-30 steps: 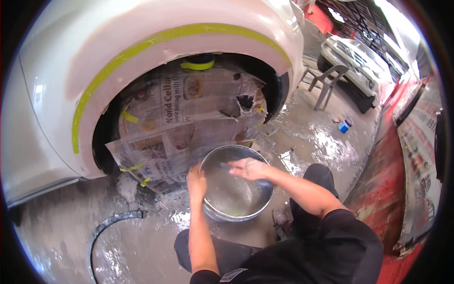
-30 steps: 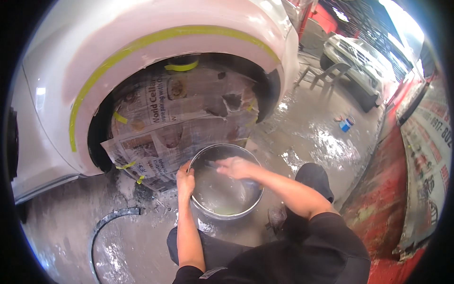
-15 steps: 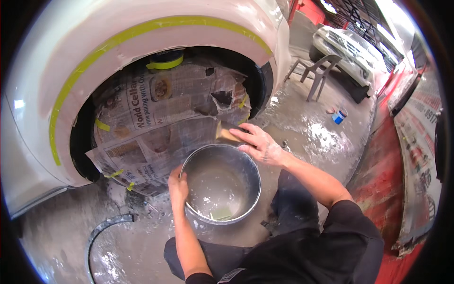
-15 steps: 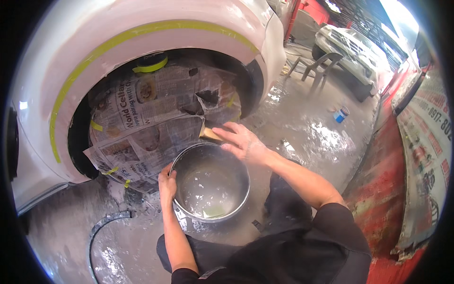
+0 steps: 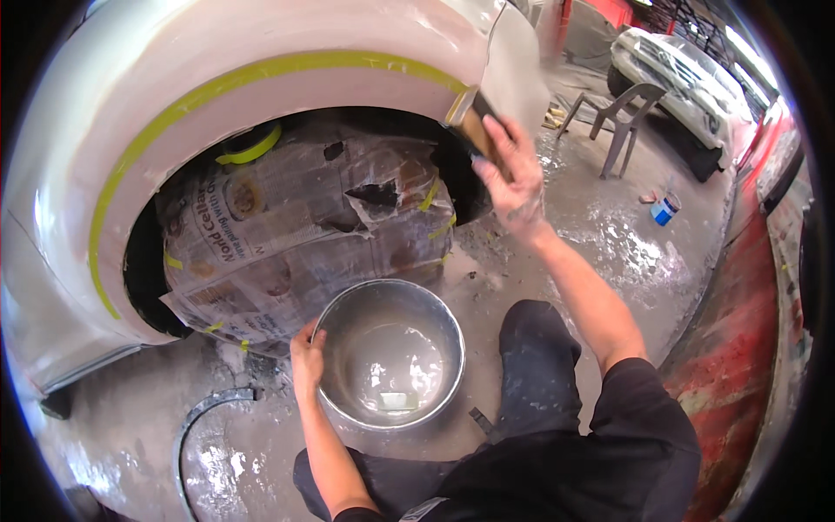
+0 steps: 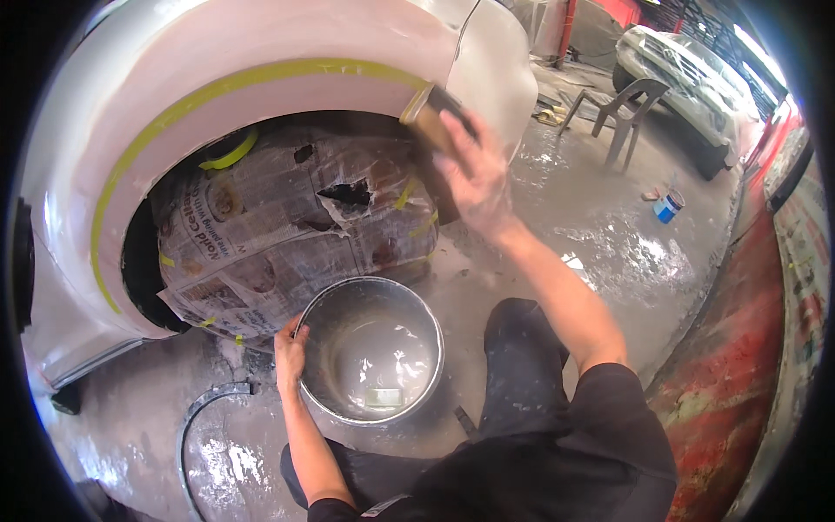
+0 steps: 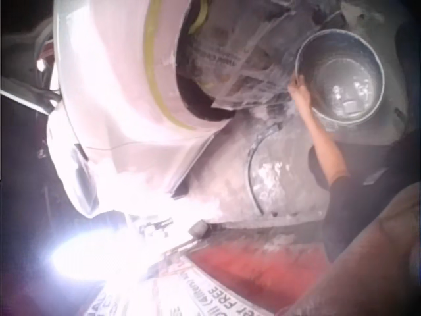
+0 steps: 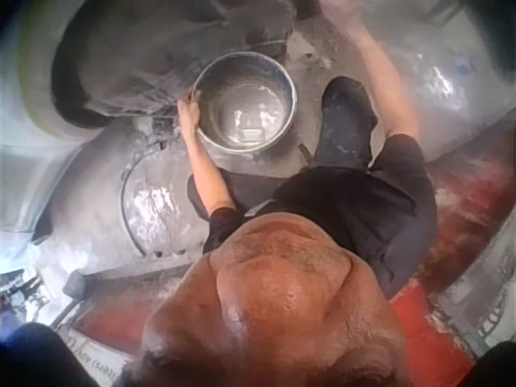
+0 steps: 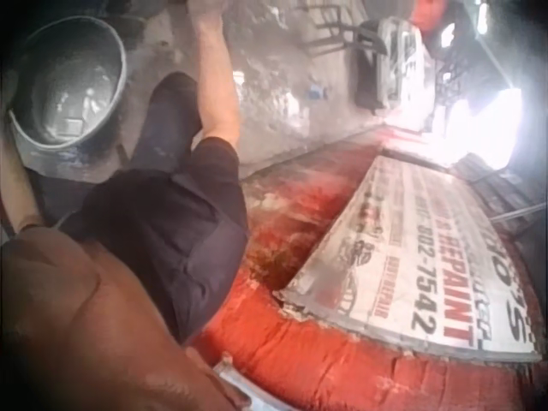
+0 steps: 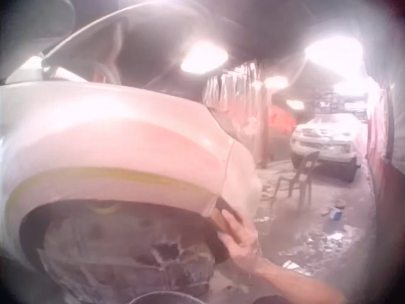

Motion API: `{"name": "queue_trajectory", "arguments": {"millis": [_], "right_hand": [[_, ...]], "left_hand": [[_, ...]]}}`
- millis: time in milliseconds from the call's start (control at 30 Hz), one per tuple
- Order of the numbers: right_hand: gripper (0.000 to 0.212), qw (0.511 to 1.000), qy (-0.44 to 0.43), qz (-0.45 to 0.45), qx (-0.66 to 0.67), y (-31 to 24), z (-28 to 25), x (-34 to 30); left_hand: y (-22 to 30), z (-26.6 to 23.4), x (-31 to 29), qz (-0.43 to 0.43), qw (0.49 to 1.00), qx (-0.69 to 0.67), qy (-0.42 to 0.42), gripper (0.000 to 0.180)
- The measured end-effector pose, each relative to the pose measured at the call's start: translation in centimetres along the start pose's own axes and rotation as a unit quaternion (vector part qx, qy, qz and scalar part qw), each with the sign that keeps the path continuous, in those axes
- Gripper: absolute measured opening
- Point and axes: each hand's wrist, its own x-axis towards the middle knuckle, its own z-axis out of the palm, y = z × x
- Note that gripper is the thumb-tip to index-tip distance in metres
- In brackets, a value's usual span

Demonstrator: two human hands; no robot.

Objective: The person sands the wheel arch area of a white car using a sanding block and water. They repeatedly dip the sanding block into a bucket of water and rub it against the car's surface.

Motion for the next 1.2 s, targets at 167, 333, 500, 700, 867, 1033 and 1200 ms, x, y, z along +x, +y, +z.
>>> {"name": "queue_trajectory", "arguments": {"millis": [167,333,500,700,867,1033,1200], "right_hand": [[0.057,0.996,0.067,-0.04,-0.031,3.4,0.1,5.7],[0.056,0.995,0.062,-0.083,-0.011,3.6,0.6,8.9],[0.057,0.995,0.043,-0.086,0.007,2.8,1.2,9.8],[0.054,0.996,0.076,-0.041,0.038,3.8,0.5,9.1],[0.054,0.996,0.079,-0.006,0.029,7.4,0.0,6.1],[0.053,0.997,0.065,-0.004,0.046,6.8,1.0,6.3],[0.054,0.993,0.05,-0.11,-0.006,2.1,1.7,9.2]], "left_hand": [[0.9,-0.3,-0.1,-0.055,0.998,0.023,-0.01,0.035],[-0.2,-0.3,0.0,-0.037,0.999,0.038,0.01,0.035],[-1.1,-0.4,0.5,-0.038,0.999,0.031,0.008,0.036],[-0.3,-0.4,0.4,-0.052,0.999,0.002,-0.005,0.037],[-1.4,-0.5,0.8,-0.054,0.999,-0.003,0.001,0.036],[-2.2,-1.0,0.8,-0.045,0.999,-0.024,-0.017,0.036],[-0.2,-0.2,0.3,-0.03,0.999,0.006,0.008,0.036]]}}
